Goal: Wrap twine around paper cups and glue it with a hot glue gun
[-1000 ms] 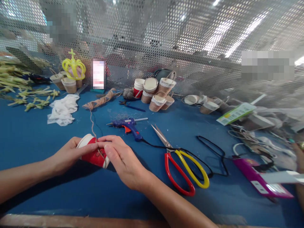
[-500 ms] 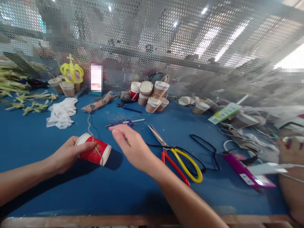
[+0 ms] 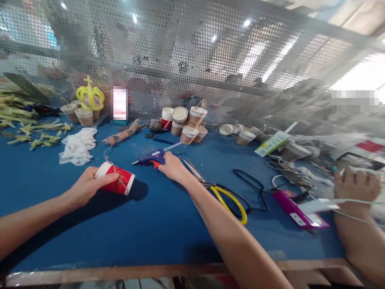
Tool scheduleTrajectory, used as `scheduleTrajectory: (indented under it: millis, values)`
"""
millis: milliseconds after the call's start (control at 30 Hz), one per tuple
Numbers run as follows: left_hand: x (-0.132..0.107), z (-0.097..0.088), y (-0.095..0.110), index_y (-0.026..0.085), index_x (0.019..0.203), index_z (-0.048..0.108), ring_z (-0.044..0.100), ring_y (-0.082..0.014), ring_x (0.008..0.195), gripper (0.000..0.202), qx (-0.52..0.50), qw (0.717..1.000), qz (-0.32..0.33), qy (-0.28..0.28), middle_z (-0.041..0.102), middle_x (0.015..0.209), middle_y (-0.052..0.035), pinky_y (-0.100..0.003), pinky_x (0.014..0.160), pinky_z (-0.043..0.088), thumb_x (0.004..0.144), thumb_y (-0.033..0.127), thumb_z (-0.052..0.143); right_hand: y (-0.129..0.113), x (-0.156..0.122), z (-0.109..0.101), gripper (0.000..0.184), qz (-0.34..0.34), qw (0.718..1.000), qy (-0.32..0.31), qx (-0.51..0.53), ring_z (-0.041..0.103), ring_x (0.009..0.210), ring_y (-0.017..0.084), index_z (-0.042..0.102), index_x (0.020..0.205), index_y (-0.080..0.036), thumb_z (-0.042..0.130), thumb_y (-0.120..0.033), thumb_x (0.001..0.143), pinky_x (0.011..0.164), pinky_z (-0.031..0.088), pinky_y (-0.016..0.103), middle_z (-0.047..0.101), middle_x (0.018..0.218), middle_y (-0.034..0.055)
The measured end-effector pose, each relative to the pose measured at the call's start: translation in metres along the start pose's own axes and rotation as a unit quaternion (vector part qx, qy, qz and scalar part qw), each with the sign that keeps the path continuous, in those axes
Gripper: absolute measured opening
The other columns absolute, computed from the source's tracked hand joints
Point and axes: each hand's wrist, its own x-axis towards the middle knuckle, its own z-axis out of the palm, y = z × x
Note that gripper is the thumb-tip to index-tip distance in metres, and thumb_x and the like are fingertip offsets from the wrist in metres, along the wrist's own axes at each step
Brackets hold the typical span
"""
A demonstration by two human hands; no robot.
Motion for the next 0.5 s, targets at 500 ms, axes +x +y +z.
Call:
scheduleTrajectory:
  millis: [500]
  values:
    - [0.01,-0.001,-0.002,0.013,0.067,0.07,0.063,-0.0137,0.059,0.016,-0.035,0.996,-0.072,0.037,0.072,0.065,-0.0029,-0.021,0.062,0.046,0.065,0.028,0.067,-0.011,-0.079,-0.024,0.025,-0.026,0.955,-0.103,0.276,0.047,0.041,0.008,0.06,0.08,-0.013,0.053,-0.036,0.073,0.04,0.04,0.02,0.051,0.047,-0.0034]
